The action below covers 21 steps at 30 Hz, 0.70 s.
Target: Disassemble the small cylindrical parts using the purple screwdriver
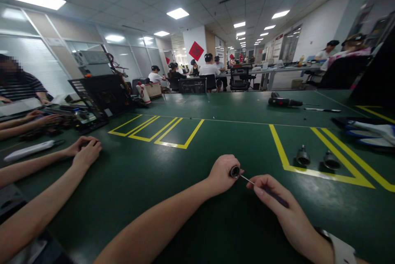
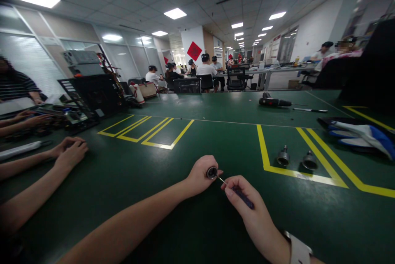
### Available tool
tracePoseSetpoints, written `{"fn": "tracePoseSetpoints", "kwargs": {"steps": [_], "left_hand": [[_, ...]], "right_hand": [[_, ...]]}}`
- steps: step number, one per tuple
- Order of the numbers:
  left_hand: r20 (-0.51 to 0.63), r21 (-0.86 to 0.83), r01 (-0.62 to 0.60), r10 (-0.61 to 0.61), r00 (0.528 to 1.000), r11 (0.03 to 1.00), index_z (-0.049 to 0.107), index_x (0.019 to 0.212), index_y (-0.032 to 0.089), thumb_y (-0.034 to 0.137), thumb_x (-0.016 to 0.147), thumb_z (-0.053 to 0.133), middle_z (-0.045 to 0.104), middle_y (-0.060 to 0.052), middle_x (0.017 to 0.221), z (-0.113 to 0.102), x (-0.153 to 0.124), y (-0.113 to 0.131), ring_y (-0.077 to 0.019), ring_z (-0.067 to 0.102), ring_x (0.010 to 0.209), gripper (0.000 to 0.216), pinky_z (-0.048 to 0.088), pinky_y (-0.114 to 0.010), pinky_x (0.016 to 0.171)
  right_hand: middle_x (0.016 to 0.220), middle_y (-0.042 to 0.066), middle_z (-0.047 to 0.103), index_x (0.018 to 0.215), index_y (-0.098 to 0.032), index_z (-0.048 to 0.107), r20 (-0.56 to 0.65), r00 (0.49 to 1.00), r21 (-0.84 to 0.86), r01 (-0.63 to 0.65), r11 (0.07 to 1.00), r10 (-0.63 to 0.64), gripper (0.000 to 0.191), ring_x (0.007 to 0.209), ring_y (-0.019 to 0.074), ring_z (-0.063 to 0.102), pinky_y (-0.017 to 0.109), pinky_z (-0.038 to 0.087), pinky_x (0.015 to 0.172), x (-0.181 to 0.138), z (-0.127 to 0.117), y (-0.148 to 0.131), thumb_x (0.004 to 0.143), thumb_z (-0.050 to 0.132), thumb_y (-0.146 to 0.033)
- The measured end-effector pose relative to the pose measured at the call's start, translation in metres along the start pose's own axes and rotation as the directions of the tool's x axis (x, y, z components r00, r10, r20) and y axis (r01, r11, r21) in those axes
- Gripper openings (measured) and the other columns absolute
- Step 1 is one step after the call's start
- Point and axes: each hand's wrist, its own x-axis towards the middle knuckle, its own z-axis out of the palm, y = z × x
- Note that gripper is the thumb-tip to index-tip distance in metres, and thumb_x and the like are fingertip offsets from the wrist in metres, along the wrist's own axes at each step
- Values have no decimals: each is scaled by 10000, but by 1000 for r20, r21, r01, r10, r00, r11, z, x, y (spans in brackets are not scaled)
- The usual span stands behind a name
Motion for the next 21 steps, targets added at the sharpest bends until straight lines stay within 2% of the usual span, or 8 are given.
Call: {"fn": "tracePoseSetpoints", "kwargs": {"steps": [5,11,13,18,21], "left_hand": [[-20,-110,-19,17,1000,994,474,636,167,264,779,629,483,26,654,-1,0,0,-106,456,614,232,386,-239,616],[-3,-154,18,-19,1000,988,484,639,164,307,772,628,481,25,654,0,1,-3,-103,449,606,243,381,-231,590],[-1,-136,26,-27,1000,990,488,644,164,296,774,626,487,24,660,0,1,-3,-105,453,610,231,384,-233,596],[-3,-30,-6,6,1000,1000,490,641,168,251,783,619,493,20,659,0,1,-1,-118,471,635,209,379,-245,621],[27,-3,-43,43,999,999,488,640,170,248,797,602,489,20,652,0,0,0,-120,473,637,209,372,-247,625]], "right_hand": [[871,28,649,737,-234,630,7,999,169,-46,984,46,178,916,239,552,358,412,800,2,-1,0,796,583,-396],[880,40,655,769,-229,649,-2,995,300,-91,950,96,172,888,233,552,364,420,808,3,0,-1,774,604,-395],[880,39,653,778,-231,648,-18,997,254,-64,965,71,178,888,233,553,360,425,798,2,0,0,784,594,-401],[846,34,644,787,-239,646,-1,1000,-9,8,1000,-8,206,871,249,564,341,431,711,0,-1,1,786,586,-437],[818,28,637,755,-239,633,16,1000,-14,8,1000,-8,200,888,254,564,339,426,712,0,-1,2,785,586,-431]]}}
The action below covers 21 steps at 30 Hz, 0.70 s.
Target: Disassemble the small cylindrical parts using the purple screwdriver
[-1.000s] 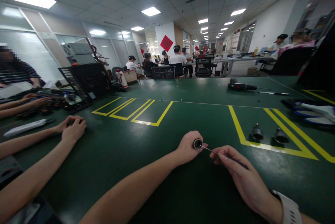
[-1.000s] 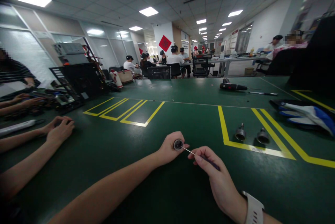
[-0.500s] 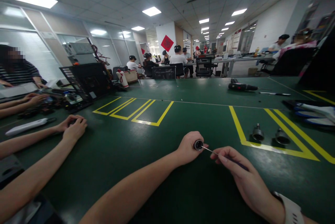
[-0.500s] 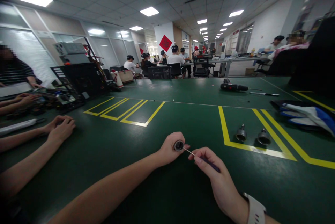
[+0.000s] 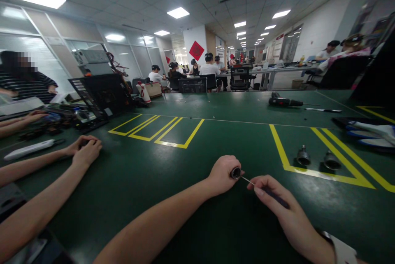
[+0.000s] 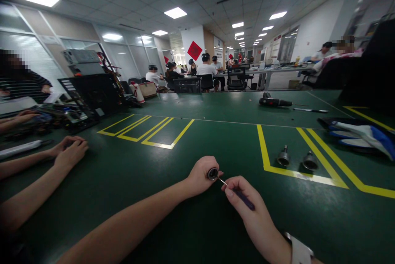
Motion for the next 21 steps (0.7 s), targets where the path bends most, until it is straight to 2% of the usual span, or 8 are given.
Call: {"fn": "tracePoseSetpoints", "kwargs": {"steps": [5,9,12,16,19,21], "left_hand": [[-10,-88,2,-3,1000,996,473,644,168,271,789,610,476,27,652,-2,0,-1,-109,457,620,224,367,-236,610],[-6,-158,19,-20,1000,987,467,648,167,292,786,616,471,29,660,-2,0,-1,-103,449,618,239,374,-229,608],[-5,-151,34,-36,999,988,469,643,166,291,785,617,475,29,666,-2,1,-1,-103,453,624,240,380,-228,611],[-2,-60,76,-76,997,995,488,652,167,264,778,627,490,27,675,0,1,-2,-111,469,640,212,386,-234,625],[7,-4,43,-43,999,999,493,650,168,249,783,621,488,27,664,1,0,-2,-114,468,636,202,378,-237,621],[2,-12,15,-15,1000,1000,490,649,168,244,790,614,487,27,662,1,0,-3,-112,468,634,203,379,-236,628]], "right_hand": [[851,17,638,719,-239,615,-11,999,187,-45,981,48,176,905,234,550,361,398,808,2,0,0,800,575,-391],[840,27,635,728,-233,623,-20,996,277,-76,958,85,163,877,232,544,372,397,818,2,1,-3,784,588,-382],[847,36,633,747,-228,627,-29,997,254,-68,965,78,179,869,236,543,377,401,810,2,1,-3,788,583,-397],[843,26,614,790,-238,630,-16,999,106,-28,994,30,195,879,241,542,360,404,765,0,0,2,806,567,-422],[802,14,596,787,-248,626,10,1000,38,6,999,-6,189,912,247,537,344,399,751,0,0,4,804,574,-429],[812,12,604,762,-248,622,17,1000,66,-1,998,0,184,930,246,533,343,394,768,0,0,3,803,576,-421]]}}
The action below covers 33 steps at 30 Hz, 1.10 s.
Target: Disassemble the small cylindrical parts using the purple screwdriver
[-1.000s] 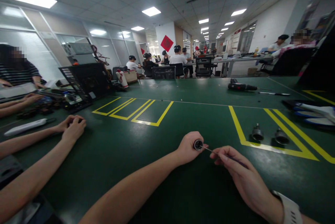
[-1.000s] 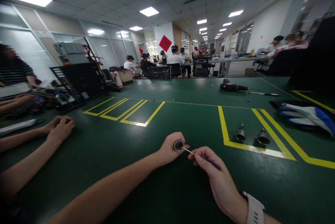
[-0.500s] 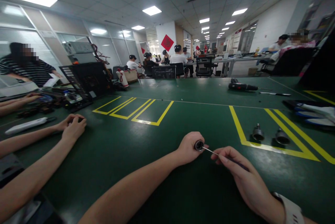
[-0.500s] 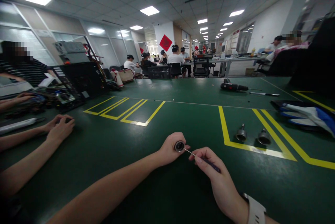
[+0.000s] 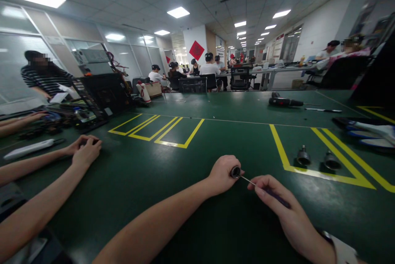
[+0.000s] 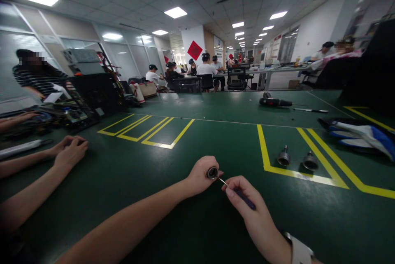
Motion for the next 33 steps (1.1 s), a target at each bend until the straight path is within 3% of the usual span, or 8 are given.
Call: {"fn": "tracePoseSetpoints", "kwargs": {"steps": [9,12,19,29,33], "left_hand": [[-17,-166,52,-55,998,985,476,638,163,270,767,639,471,32,654,-3,1,2,-104,457,622,233,389,-229,613],[-13,-139,61,-63,998,988,486,644,161,255,768,637,483,29,671,-2,1,2,-104,462,627,217,395,-230,621],[13,27,32,-33,999,999,501,654,165,230,793,615,504,20,673,-2,0,3,-117,478,647,191,398,-248,651],[-37,-190,35,-42,998,981,471,629,163,270,765,640,461,33,652,-1,1,1,-99,440,607,241,369,-221,591],[-33,-179,43,-50,998,983,480,642,163,275,766,636,472,31,663,-1,1,0,-100,446,610,229,374,-223,596]], "right_hand": [[851,28,647,726,-232,645,-41,993,281,-92,955,108,163,850,220,540,357,409,792,3,0,-5,757,625,-391],[853,30,644,733,-232,645,-61,995,249,-65,966,83,183,856,225,541,359,408,793,3,1,-4,756,623,-412],[808,18,605,782,-245,635,-23,999,-27,-24,999,23,194,880,244,544,342,399,732,0,0,1,791,587,-433],[864,25,645,743,-234,645,-38,994,282,-90,955,105,155,862,217,536,352,407,800,2,0,-3,762,623,-387],[894,26,640,766,-240,645,-44,995,244,-78,967,92,170,893,223,536,355,410,806,2,1,-2,781,601,-404]]}}
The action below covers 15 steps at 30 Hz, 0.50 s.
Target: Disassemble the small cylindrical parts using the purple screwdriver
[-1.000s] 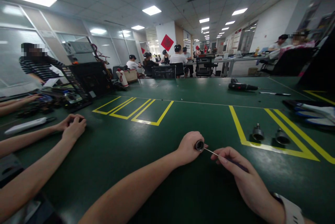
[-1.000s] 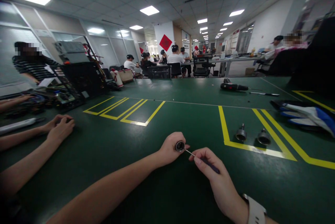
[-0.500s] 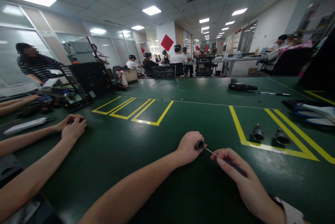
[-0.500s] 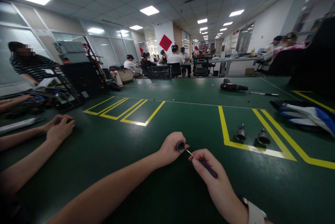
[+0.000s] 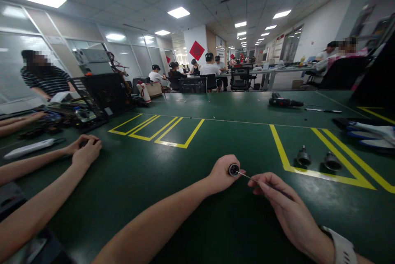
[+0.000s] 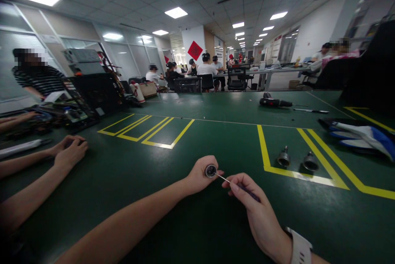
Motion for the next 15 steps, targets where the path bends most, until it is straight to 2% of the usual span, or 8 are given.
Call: {"fn": "tracePoseSetpoints", "kwargs": {"steps": [5,7,10,15], "left_hand": [[17,155,-12,9,1000,988,490,651,167,234,782,619,490,27,665,0,-1,1,-111,466,629,196,379,-238,620],[37,184,-39,33,999,982,488,644,167,237,796,608,489,25,659,0,-1,2,-113,468,629,206,375,-240,615],[52,170,-40,32,998,985,486,647,168,244,804,605,493,23,668,-1,-2,4,-112,475,640,211,387,-241,631],[37,58,-43,40,998,997,466,645,167,260,789,620,474,30,667,-4,-1,3,-101,457,622,230,388,-229,619]], "right_hand": [[818,19,612,782,-245,635,40,996,-252,83,964,-75,190,903,239,545,327,416,724,-2,1,2,797,580,-425],[797,20,608,769,-240,632,58,995,-291,93,952,-80,197,903,247,549,325,417,709,-2,1,1,793,580,-429],[836,27,630,753,-233,631,47,997,-232,66,971,-57,199,916,248,549,339,416,746,-2,1,-1,796,577,-419],[849,32,651,733,-225,643,-3,1000,-27,-24,999,24,175,861,227,548,355,410,797,1,2,-5,774,608,-392]]}}
